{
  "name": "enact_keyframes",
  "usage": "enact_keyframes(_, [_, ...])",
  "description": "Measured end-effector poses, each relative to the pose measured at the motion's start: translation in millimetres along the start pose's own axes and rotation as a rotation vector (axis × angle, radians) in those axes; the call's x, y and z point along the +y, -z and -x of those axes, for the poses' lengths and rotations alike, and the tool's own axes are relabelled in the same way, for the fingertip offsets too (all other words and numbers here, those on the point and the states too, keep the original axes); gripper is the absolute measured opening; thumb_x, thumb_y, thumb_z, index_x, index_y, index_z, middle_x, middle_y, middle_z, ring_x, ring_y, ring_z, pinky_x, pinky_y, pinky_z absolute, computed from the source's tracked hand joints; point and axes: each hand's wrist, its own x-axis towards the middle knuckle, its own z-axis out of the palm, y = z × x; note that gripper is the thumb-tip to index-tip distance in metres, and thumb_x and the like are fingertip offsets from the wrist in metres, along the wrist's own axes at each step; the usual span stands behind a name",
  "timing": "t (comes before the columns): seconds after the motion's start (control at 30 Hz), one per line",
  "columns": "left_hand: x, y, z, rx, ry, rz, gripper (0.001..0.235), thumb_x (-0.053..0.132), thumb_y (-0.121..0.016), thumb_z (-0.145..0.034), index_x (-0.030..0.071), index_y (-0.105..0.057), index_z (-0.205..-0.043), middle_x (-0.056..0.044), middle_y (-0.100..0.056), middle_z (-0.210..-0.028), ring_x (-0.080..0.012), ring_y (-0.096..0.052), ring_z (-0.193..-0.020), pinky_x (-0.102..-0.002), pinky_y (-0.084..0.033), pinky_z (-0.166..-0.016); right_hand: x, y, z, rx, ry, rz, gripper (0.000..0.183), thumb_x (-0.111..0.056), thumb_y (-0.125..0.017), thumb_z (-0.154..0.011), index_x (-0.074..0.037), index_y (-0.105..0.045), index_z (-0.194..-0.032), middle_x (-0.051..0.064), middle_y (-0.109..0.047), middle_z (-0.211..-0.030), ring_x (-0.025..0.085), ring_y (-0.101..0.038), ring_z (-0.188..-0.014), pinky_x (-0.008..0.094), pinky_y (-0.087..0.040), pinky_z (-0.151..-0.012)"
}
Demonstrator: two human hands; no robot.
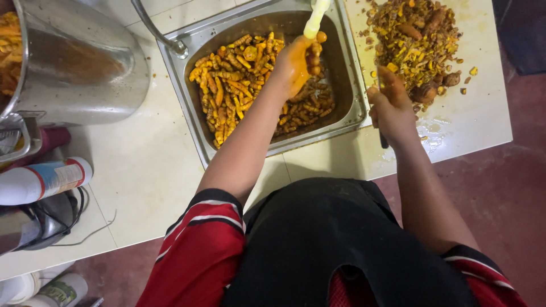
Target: Peeling turmeric roots with a knife over a sink
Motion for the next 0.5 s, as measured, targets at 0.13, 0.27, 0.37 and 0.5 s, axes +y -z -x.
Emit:
enact_keyframes(0.13, [17.2,-5.7,36.4,-0.151,-0.09,-0.013,0.036,0.026,-0.071,-0.095,0.001,-0.069,-0.121,-0.006,-0.065,-0.092,-0.0177,-0.066,-0.076,-0.03,-0.054,-0.062,-5.5,-6.2,-2.3,-0.038,0.086,0.04,0.051,-0.017,-0.051,-0.108,-0.014,-0.046,-0.158,0.002,-0.056,-0.091,0.008,-0.047,-0.064,0.023,-0.043,-0.057])
enact_keyframes(0.27, [21.8,-11.6,58.2,-0.104,-0.093,0.052,0.041,0.022,-0.072,-0.095,0.003,-0.065,-0.131,-0.006,-0.069,-0.087,-0.0197,-0.071,-0.072,-0.033,-0.062,-0.066,-37.8,-19.5,10.9,-0.17,0.206,0.119,0.049,-0.023,-0.044,-0.11,-0.013,-0.043,-0.158,0.006,-0.059,-0.117,0.009,-0.043,-0.069,0.023,-0.04,-0.057])
enact_keyframes(0.37, [19.8,-17.4,67.6,-0.075,-0.095,0.079,0.036,0.022,-0.072,-0.095,0.004,-0.068,-0.125,-0.009,-0.073,-0.092,-0.0219,-0.073,-0.074,-0.035,-0.063,-0.066,-32.0,-33.5,6.4,-0.215,0.328,0.137,0.047,-0.018,-0.052,-0.107,-0.014,-0.045,-0.153,0.015,-0.054,-0.148,0.016,-0.047,-0.107,0.03,-0.043,-0.087])
enact_keyframes(0.5, [13.8,-20.7,77.8,-0.05,-0.125,0.071,0.021,0.025,-0.068,-0.097,0.011,-0.071,-0.112,-0.012,-0.075,-0.085,-0.0217,-0.073,-0.07,-0.033,-0.062,-0.063,-29.5,-46.9,4.5,-0.246,0.49,0.163,0.052,-0.024,-0.058,-0.106,-0.008,-0.044,-0.154,0.016,-0.05,-0.155,0.021,-0.045,-0.144,0.036,-0.036,-0.118])
